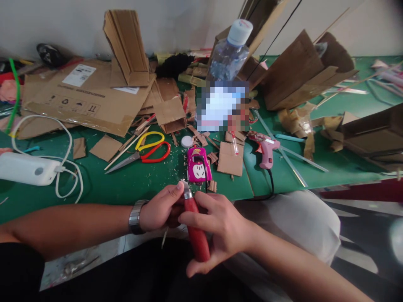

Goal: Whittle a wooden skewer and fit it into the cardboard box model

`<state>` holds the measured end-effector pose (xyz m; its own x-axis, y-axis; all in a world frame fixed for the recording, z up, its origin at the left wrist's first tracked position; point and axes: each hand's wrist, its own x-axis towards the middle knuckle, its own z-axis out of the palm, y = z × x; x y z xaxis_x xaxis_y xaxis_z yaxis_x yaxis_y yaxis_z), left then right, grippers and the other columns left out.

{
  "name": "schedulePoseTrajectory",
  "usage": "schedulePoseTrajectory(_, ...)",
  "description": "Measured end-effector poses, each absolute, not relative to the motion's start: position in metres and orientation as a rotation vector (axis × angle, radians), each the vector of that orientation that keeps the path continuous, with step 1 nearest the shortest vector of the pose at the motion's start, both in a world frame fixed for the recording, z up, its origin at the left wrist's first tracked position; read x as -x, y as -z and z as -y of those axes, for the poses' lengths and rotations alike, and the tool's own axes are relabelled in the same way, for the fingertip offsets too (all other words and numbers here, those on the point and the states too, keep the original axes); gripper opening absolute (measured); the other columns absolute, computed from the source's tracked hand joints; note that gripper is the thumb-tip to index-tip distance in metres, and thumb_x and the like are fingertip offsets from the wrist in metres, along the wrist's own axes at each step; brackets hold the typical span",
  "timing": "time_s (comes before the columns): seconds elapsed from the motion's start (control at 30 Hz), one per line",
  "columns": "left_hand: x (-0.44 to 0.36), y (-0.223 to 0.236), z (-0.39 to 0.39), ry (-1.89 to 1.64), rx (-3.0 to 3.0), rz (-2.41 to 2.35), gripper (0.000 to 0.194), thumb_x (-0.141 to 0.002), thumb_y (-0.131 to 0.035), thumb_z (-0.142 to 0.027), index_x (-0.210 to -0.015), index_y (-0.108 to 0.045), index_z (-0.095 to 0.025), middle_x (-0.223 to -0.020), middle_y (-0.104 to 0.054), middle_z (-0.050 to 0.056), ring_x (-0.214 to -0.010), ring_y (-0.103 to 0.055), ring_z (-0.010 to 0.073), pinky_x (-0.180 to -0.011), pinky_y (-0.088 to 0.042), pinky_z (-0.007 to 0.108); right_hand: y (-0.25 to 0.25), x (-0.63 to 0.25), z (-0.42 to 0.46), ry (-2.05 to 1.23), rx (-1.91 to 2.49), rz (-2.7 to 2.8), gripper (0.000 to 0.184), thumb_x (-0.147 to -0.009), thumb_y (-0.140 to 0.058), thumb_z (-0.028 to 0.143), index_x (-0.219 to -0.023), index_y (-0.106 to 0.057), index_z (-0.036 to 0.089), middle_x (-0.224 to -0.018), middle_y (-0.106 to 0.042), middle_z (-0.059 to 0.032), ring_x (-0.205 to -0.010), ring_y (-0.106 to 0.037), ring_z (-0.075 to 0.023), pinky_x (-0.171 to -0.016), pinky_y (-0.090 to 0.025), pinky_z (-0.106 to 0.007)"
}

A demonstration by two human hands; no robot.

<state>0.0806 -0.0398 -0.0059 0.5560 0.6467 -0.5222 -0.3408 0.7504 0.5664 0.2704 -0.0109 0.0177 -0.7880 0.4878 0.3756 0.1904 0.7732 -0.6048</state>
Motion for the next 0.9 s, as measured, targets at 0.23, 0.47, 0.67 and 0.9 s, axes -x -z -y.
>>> schedulePoseTrajectory(0.23,-0.0835,0.0033,0.0382,-0.613,-0.4,-0.769,0.063,-0.086,-0.054,-0.077,-0.066,-0.049,-0.018,-0.045,-0.03,-0.009,-0.034,-0.018,0.0035,-0.033,-0.015,0.018,-0.0183,-0.2728,0.008,-0.662,0.563,2.539,0.066,-0.079,-0.057,0.082,-0.108,-0.067,0.024,-0.076,-0.048,0.0007,-0.061,-0.04,-0.0131,-0.053,-0.028,-0.027)
schedulePoseTrajectory(0.47,-0.0861,0.0027,0.0397,-0.667,-0.296,-0.737,0.06,-0.082,-0.061,-0.076,-0.069,-0.048,-0.019,-0.044,-0.032,-0.009,-0.035,-0.023,0.0044,-0.035,-0.019,0.018,-0.0163,-0.2737,0.0058,-0.705,0.581,2.476,0.07,-0.079,-0.058,0.082,-0.114,-0.063,0.022,-0.079,-0.053,0.0002,-0.064,-0.046,-0.0139,-0.054,-0.03,-0.027)
schedulePoseTrajectory(0.67,-0.0857,0.0011,0.0384,-0.727,-0.278,-0.738,0.054,-0.082,-0.07,-0.066,-0.071,-0.042,-0.021,-0.048,-0.034,-0.009,-0.038,-0.027,0.0052,-0.039,-0.022,0.018,-0.0151,-0.2748,0.0038,-0.738,0.578,2.412,0.073,-0.085,-0.051,0.082,-0.125,-0.056,0.021,-0.083,-0.055,-0.0006,-0.067,-0.048,-0.0148,-0.055,-0.034,-0.027)
schedulePoseTrajectory(0.9,-0.0821,0.0041,0.0355,-0.656,-0.219,-0.698,0.052,-0.087,-0.062,-0.064,-0.069,-0.039,-0.021,-0.048,-0.034,-0.008,-0.039,-0.028,0.0065,-0.041,-0.025,0.018,-0.0098,-0.2789,0.0028,-0.866,0.516,2.362,0.079,-0.083,-0.048,0.085,-0.128,-0.05,0.021,-0.088,-0.057,-0.0024,-0.069,-0.052,-0.0162,-0.059,-0.041,-0.028)
